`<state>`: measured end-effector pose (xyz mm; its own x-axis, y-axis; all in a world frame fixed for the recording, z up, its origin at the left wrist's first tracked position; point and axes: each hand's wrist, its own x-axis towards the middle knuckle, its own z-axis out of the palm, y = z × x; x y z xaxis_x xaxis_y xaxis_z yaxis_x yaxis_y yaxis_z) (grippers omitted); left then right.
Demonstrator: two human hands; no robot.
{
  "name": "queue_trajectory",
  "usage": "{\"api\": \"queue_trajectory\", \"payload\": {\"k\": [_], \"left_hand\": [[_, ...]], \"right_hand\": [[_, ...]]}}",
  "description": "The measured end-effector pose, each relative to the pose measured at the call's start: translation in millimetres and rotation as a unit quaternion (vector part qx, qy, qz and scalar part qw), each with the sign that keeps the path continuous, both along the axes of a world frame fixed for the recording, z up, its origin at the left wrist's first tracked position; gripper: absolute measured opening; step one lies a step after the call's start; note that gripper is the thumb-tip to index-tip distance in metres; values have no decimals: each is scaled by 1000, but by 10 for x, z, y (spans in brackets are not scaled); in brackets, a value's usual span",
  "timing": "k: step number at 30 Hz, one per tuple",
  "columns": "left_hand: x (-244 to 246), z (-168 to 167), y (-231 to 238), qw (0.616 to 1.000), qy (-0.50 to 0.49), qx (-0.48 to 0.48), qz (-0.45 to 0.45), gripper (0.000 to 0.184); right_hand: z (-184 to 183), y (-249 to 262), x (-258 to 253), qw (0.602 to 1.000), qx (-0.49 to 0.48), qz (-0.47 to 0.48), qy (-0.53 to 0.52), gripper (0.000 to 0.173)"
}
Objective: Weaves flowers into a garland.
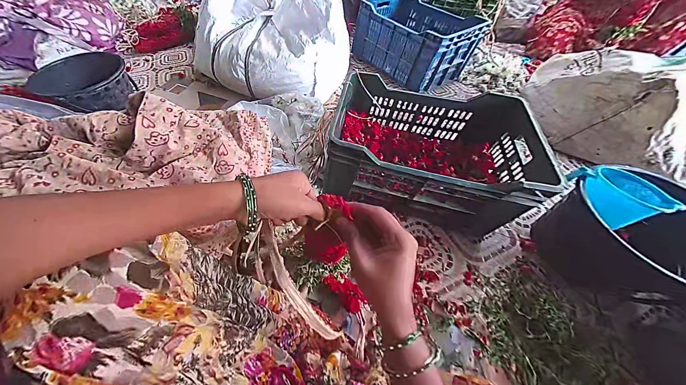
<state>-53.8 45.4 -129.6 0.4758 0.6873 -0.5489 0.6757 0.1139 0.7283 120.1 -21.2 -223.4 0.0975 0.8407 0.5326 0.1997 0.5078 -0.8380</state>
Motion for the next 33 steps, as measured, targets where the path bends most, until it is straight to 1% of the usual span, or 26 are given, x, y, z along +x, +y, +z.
{"api": "queue_trajectory", "payload": {"k": [2,5,8,10,12,13,15,16,17,18,19,21,22,23,24,25,26,27,28,29,30,31,32,33], "left_hand": [[13,33,-18,1000,4,1,-2,31],[13,43,-37,1000,8,16,-26,29],[-1,-33,-2,997,-7,44,-60,30],[9,-4,-6,997,-9,48,-62,28],[36,49,-21,997,7,59,-58,27],[55,75,-29,996,22,71,-59,26],[98,114,-42,990,59,112,-62,25],[110,130,-43,984,87,139,-70,26],[121,154,-41,975,120,168,-82,28],[138,174,-36,962,154,199,-101,30],[168,209,-47,947,189,223,-131,32],[238,219,-145,900,255,258,-241,30],[264,197,-231,861,280,278,-322,27],[284,184,-328,810,297,304,-405,21],[293,194,-438,757,300,333,-476,15],[290,230,-560,697,301,359,-543,12],[266,257,-667,649,280,386,-592,11],[275,314,-784,628,267,382,-624,14],[319,388,-909,621,266,359,-644,16],[388,462,-1029,618,271,331,-660,18],[463,520,-1118,614,269,317,-671,20],[542,563,-1162,611,261,318,-676,21],[630,600,-1166,608,251,327,-679,21],[715,632,-1146,608,239,335,-679,21]], "right_hand": [[-7,-42,-63,996,25,-55,-58,15],[39,-110,-54,988,30,-81,-126,13],[101,-147,-44,976,23,-109,-189,13],[67,-140,-69,970,29,-142,-195,14],[-25,-131,-120,968,42,-177,-173,16],[-68,-150,-148,969,39,-187,-156,20],[-132,-276,-186,974,-5,-186,-131,31],[-136,-397,-199,974,-46,-175,-133,33],[-120,-526,-206,971,-82,-164,-151,32],[-89,-654,-209,964,-92,-160,-192,28],[-53,-757,-210,952,-57,-172,-249,24],[85,-827,-107,918,75,-180,-346,21],[198,-774,14,905,131,-155,-374,20],[321,-659,190,896,167,-110,-397,20],[445,-502,403,890,172,-39,-420,20],[566,-319,618,886,132,55,-440,21],[672,-101,797,876,53,153,-455,22],[728,175,927,853,-29,226,-469,23],[721,476,995,829,-86,259,-488,23],[665,765,1008,809,-113,262,-514,22],[622,1011,953,789,-112,246,-553,20],[638,1183,810,770,-84,223,-592,17],[723,1264,576,755,-30,208,-621,16],[856,1260,264,748,41,212,-628,16]]}}
